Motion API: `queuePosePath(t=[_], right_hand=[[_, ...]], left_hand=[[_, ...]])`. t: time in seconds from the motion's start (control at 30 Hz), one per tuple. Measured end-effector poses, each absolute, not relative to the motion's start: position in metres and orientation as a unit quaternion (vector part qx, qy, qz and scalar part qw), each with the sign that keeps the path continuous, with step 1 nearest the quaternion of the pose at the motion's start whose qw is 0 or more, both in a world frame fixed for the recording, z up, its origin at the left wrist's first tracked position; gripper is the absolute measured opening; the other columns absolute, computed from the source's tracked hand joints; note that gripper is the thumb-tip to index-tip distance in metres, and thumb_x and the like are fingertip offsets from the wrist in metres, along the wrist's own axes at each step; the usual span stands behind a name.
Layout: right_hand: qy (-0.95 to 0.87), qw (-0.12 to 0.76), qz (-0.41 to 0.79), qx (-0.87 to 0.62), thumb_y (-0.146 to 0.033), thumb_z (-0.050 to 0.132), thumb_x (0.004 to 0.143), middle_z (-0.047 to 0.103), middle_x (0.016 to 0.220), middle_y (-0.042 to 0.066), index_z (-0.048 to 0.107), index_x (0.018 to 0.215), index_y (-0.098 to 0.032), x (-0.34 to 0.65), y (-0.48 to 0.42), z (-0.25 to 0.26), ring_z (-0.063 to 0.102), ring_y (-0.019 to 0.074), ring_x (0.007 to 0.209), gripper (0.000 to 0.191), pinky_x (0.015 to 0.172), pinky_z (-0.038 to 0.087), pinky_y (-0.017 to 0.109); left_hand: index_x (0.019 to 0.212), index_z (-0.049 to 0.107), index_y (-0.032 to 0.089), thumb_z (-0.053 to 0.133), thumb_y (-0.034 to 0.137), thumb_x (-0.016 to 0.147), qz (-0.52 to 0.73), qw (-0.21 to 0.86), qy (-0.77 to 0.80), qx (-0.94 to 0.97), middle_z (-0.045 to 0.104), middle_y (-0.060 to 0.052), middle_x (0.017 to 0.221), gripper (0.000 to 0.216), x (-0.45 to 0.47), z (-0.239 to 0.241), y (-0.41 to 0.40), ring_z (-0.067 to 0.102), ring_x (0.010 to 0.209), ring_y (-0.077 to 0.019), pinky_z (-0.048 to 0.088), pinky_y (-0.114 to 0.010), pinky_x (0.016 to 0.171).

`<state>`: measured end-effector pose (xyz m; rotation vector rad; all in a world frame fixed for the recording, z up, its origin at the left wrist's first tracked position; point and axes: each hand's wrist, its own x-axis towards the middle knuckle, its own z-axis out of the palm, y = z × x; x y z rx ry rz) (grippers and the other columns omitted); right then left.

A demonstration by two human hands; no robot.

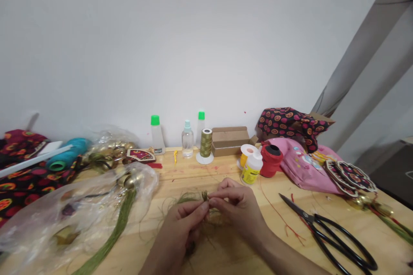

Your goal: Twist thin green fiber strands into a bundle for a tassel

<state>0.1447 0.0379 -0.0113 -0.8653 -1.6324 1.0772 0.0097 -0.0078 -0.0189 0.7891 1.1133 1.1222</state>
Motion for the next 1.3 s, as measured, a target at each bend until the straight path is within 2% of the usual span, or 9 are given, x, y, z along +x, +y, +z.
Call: queuePosePath(t=[0.17,0.3,0.47,0.67,0.83,1.0,1.13,1.23,1.3], right_hand=[[-0.667,0.477,0.445,-0.359,-0.021,0.067,0.061,0.051,0.058,-0.001,0.07,0.065,-0.023,0.144,0.038,-0.014,0.048,0.0106,0.056,0.005,0.051,0.039,0.022],[-0.656,0.473,0.456,-0.371,-0.019,0.065,0.062,0.052,0.057,-0.001,0.069,0.062,-0.019,0.145,0.04,-0.013,0.047,0.0104,0.054,0.004,0.05,0.038,0.022],[-0.633,0.474,0.438,-0.427,-0.03,0.056,0.071,0.054,0.056,0.0,0.067,0.064,-0.016,0.148,0.044,-0.012,0.047,0.0115,0.056,0.019,0.053,0.038,0.024],[-0.688,0.384,0.523,-0.324,-0.036,0.054,0.074,0.053,0.06,0.0,0.067,0.061,-0.017,0.147,0.035,-0.015,0.049,0.0121,0.062,0.026,0.058,0.038,0.023],[-0.687,0.37,0.542,-0.311,-0.034,0.054,0.075,0.051,0.06,0.001,0.068,0.059,-0.018,0.148,0.034,-0.016,0.048,0.0123,0.063,0.027,0.057,0.038,0.024],[-0.709,0.369,0.518,-0.304,-0.03,0.057,0.073,0.049,0.06,0.0,0.068,0.059,-0.018,0.149,0.038,-0.015,0.046,0.0115,0.061,0.022,0.054,0.037,0.023],[-0.731,0.391,0.445,-0.338,-0.03,0.054,0.075,0.053,0.063,0.001,0.068,0.076,-0.017,0.155,0.045,-0.011,0.049,0.0128,0.061,0.019,0.054,0.038,0.024],[-0.787,0.391,0.31,-0.364,-0.027,0.052,0.076,0.055,0.063,0.003,0.067,0.073,-0.016,0.166,0.053,-0.004,0.05,0.0132,0.061,0.019,0.055,0.038,0.025],[-0.84,0.346,0.211,-0.361,-0.025,0.053,0.076,0.056,0.066,0.003,0.067,0.071,-0.017,0.176,0.058,0.002,0.051,0.0133,0.064,0.016,0.058,0.038,0.024]], left_hand=[[0.049,0.056,0.014,0.06,0.041,0.063,0.459,0.61,0.505,0.402,0.024,0.009,0.036,0.031,0.011,-0.018,-0.007,0.015,0.035,-0.005,0.005,-0.024,0.039],[0.045,0.054,0.015,0.063,0.039,0.059,0.453,0.615,0.503,0.403,0.028,0.008,0.037,0.03,0.011,-0.017,-0.006,0.016,0.036,-0.0049,0.006,-0.025,0.04],[0.05,0.057,0.014,0.063,0.034,0.061,0.461,0.65,0.49,0.354,0.035,0.006,0.043,0.024,0.009,-0.015,-0.006,0.014,0.038,-0.0052,0.006,-0.025,0.04],[0.047,0.053,0.015,0.06,0.035,0.064,0.466,0.654,0.471,0.365,0.029,0.008,0.039,0.027,0.011,-0.014,-0.009,0.016,0.037,-0.0054,0.007,-0.025,0.04],[0.046,0.049,0.016,0.059,0.039,0.064,0.439,0.637,0.48,0.413,0.026,0.009,0.035,0.03,0.01,-0.017,-0.008,0.015,0.032,-0.0039,0.007,-0.024,0.036],[0.049,0.051,0.014,0.058,0.036,0.067,0.444,0.606,0.483,0.449,0.026,0.01,0.035,0.029,0.012,-0.02,-0.007,0.018,0.031,-0.0026,0.009,-0.021,0.033],[0.057,0.058,0.01,0.06,0.023,0.068,0.499,0.681,0.411,0.344,0.039,0.006,0.043,0.018,0.002,-0.009,-0.005,0.023,0.033,0.0003,0.011,-0.014,0.03],[0.062,0.056,0.01,0.054,0.014,0.072,0.585,0.748,0.259,0.176,0.042,0.005,0.051,0.011,-0.021,0.005,-0.005,0.029,0.034,0.0015,0.016,-0.008,0.028],[0.064,0.052,0.012,0.046,0.008,0.075,0.633,0.755,0.134,0.106,0.043,0.004,0.054,0.014,-0.039,0.014,-0.006,0.033,0.034,0.0014,0.018,-0.007,0.027]])
